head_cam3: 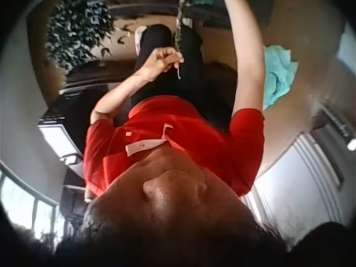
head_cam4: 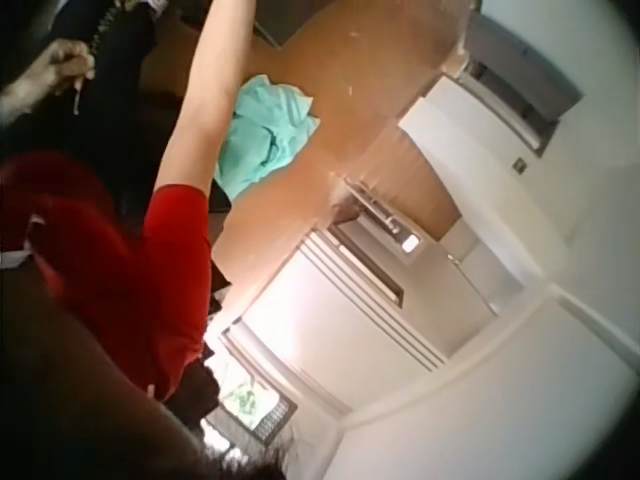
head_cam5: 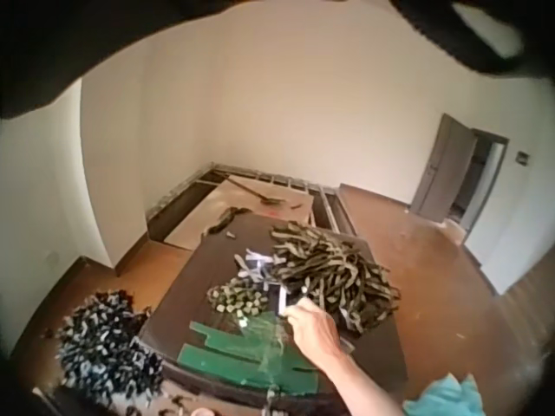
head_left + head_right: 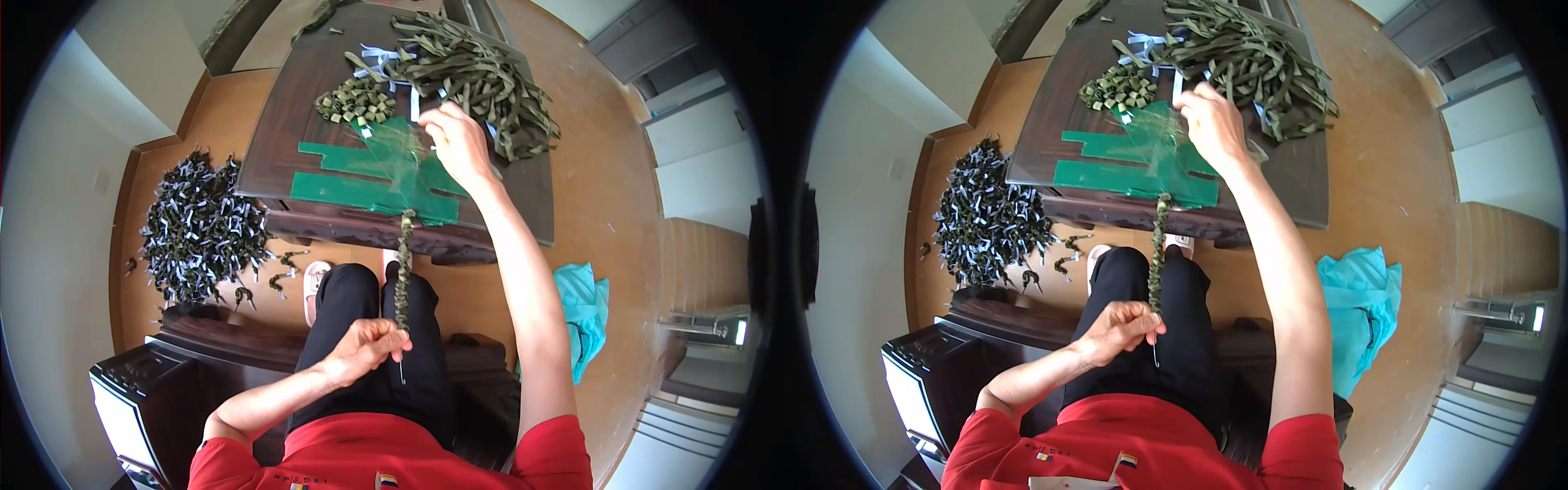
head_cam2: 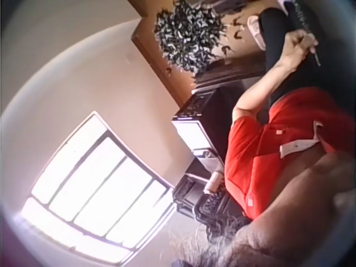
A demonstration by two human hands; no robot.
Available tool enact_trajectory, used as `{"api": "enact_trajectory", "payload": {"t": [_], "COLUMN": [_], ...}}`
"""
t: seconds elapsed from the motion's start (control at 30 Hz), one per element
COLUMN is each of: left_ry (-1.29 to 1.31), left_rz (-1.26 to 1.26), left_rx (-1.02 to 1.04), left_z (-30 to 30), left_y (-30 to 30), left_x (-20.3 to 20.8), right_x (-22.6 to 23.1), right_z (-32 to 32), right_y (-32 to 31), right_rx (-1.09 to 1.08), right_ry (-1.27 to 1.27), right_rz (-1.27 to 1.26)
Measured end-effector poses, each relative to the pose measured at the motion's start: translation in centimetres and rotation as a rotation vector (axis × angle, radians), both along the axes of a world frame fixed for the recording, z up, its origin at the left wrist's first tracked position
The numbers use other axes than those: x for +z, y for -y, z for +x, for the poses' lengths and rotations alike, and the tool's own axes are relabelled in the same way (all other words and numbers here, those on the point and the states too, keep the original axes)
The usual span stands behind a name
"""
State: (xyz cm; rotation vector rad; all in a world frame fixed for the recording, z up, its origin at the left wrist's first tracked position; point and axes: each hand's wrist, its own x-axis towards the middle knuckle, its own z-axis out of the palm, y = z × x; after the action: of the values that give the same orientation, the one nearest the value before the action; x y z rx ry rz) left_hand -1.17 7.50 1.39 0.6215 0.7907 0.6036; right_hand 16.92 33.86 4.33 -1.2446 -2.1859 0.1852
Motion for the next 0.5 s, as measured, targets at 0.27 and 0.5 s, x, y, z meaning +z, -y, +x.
{"api": "enact_trajectory", "payload": {"t": [0.27, 0.5], "left_ry": [-0.004, 0.011], "left_rz": [-0.004, 0.021], "left_rx": [-0.003, 0.013], "left_z": [-1.7, -2.4], "left_y": [-1.0, 1.3], "left_x": [0.4, 1.8], "right_x": [-2.5, -0.3], "right_z": [-0.6, -1.2], "right_y": [-3.8, 0.2], "right_rx": [0.131, 0.128], "right_ry": [0.368, 0.425], "right_rz": [0.264, 0.139]}}
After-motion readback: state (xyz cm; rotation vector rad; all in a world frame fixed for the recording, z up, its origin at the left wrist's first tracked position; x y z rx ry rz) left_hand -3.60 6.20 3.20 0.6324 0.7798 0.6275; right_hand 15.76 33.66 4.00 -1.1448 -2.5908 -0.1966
